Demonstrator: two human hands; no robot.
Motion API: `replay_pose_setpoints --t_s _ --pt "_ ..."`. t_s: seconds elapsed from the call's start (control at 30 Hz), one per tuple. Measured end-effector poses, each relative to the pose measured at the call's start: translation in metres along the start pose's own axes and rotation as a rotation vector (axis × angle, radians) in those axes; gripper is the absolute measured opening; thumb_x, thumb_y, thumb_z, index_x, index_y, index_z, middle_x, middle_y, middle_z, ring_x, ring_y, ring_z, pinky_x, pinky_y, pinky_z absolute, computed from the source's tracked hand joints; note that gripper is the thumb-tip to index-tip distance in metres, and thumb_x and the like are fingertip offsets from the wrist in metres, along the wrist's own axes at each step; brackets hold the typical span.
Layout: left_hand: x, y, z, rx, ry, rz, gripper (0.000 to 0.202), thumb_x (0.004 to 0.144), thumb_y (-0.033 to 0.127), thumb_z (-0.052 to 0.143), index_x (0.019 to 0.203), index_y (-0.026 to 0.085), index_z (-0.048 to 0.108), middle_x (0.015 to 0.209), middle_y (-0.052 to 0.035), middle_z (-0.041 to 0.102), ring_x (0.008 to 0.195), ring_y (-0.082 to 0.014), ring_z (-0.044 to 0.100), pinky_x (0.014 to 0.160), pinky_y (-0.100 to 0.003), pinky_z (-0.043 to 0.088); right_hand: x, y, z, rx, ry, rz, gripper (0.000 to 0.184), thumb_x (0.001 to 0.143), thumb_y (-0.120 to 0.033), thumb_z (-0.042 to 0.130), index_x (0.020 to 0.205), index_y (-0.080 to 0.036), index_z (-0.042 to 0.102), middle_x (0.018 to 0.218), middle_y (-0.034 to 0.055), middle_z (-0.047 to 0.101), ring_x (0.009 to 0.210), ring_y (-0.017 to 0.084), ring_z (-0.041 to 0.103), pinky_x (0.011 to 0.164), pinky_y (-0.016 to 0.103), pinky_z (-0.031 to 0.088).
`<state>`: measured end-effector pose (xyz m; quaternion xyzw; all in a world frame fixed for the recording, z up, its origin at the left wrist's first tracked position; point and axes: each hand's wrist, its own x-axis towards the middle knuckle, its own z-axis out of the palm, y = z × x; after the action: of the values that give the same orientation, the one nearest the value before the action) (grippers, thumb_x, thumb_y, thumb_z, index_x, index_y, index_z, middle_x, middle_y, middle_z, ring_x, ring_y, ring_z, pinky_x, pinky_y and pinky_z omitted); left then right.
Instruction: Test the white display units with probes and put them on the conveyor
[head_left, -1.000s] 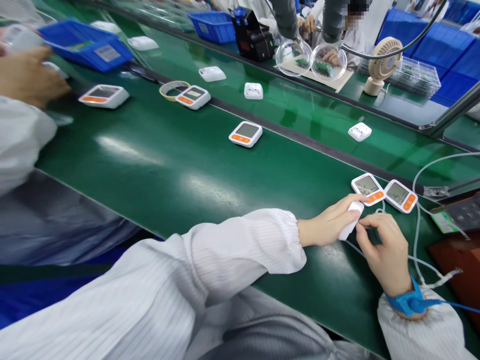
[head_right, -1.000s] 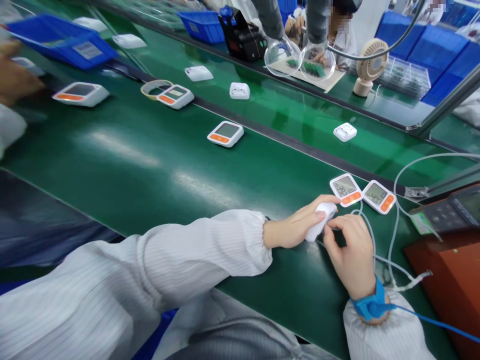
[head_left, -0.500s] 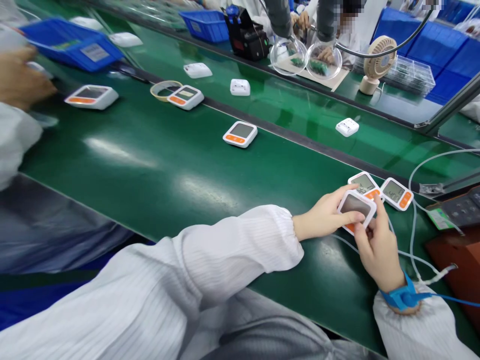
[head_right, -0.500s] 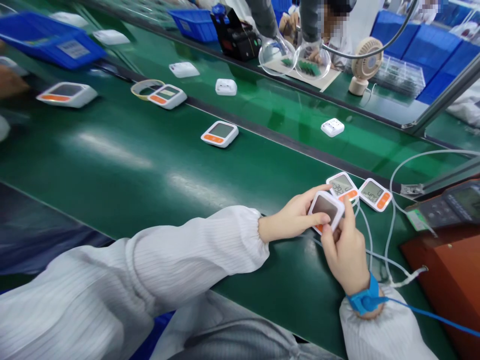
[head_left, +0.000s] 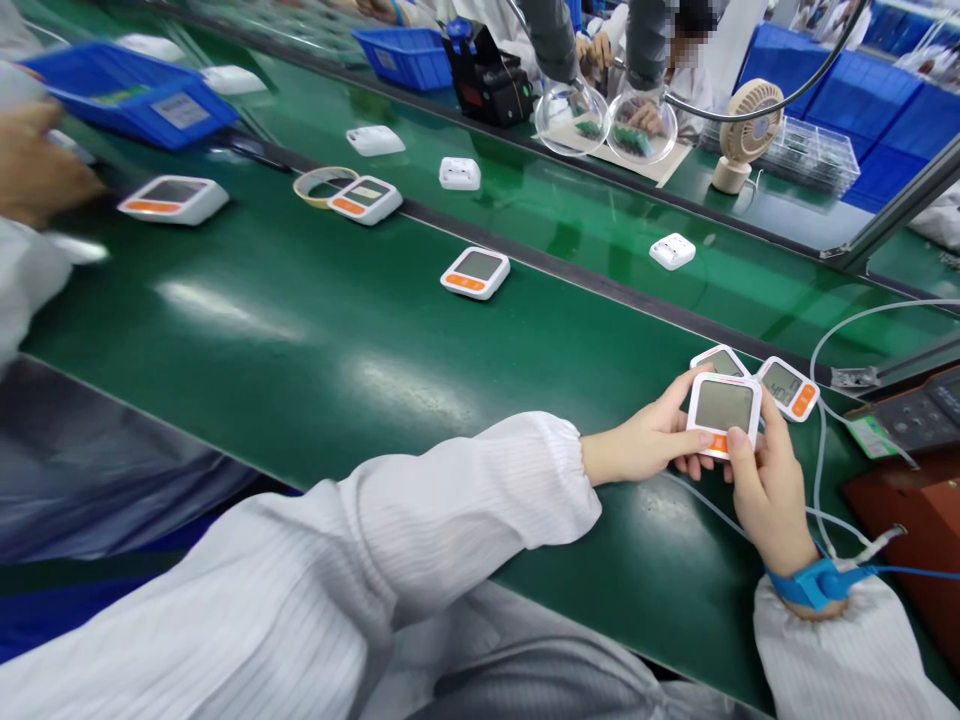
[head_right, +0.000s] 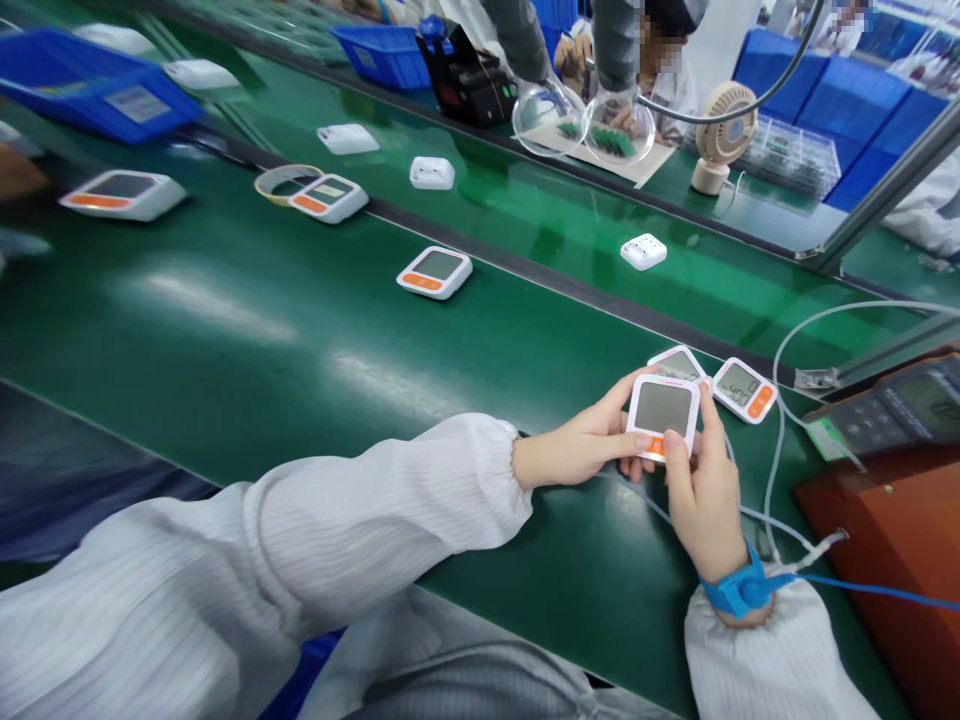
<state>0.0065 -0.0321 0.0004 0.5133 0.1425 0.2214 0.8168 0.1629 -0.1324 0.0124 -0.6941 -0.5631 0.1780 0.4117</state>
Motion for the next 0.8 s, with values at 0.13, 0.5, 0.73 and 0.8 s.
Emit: replay_pose_setpoints --t_s 0.13,0.5,0.73,0.8 --pt "0.0011 -0.0003 -0.0004 0.003 0.001 -0.013 0.101 0.087 0.042 0.073 0.160 0.025 0.005 0.075 -0.0001 0.066 0.058 -0.0129 0.064 0.056 -0.022 0.047 0.0013 -0.0002 -0.0007 -0.016 -0.012 0.014 0.066 0.102 -0.047 0.047 0.157 -0.014 0.035 0.064 -0.0002 0.059 0.050 0.020 0.058 0.048 0.029 0.048" --pt "0.0014 -0.0005 0.0006 0.031 -0.003 -0.016 0.092 0.090 0.037 0.069 0.159 0.025 0.009 0.079 -0.0011 0.066 0.059 -0.0120 0.063 0.056 -0.022 0.047 0.0013 -0.0013 0.0000 -0.037 -0.003 0.013 0.064 0.102 -0.046 0.048 0.156 -0.014 0.037 0.066 0.0002 0.061 0.051 0.020 0.060 0.049 0.029 0.050" --pt "0.0012 -0.0005 0.0004 0.032 -0.005 -0.020 0.094 0.090 0.040 0.070 0.159 0.024 0.008 0.079 -0.0009 0.066 0.059 -0.0121 0.064 0.056 -0.022 0.047 0.0021 -0.0013 0.0001 -0.042 -0.008 0.024 0.065 0.101 -0.046 0.048 0.157 -0.014 0.036 0.066 0.0006 0.061 0.051 0.021 0.060 0.049 0.029 0.050" --pt "0.0010 -0.0007 0.0005 0.023 -0.007 -0.018 0.096 0.089 0.041 0.071 0.159 0.024 0.007 0.079 -0.0008 0.066 0.059 -0.0120 0.063 0.057 -0.022 0.048 0.0021 -0.0013 0.0002 -0.043 -0.007 0.017 0.065 0.102 -0.047 0.048 0.157 -0.013 0.036 0.066 0.0004 0.061 0.051 0.020 0.060 0.049 0.029 0.050"
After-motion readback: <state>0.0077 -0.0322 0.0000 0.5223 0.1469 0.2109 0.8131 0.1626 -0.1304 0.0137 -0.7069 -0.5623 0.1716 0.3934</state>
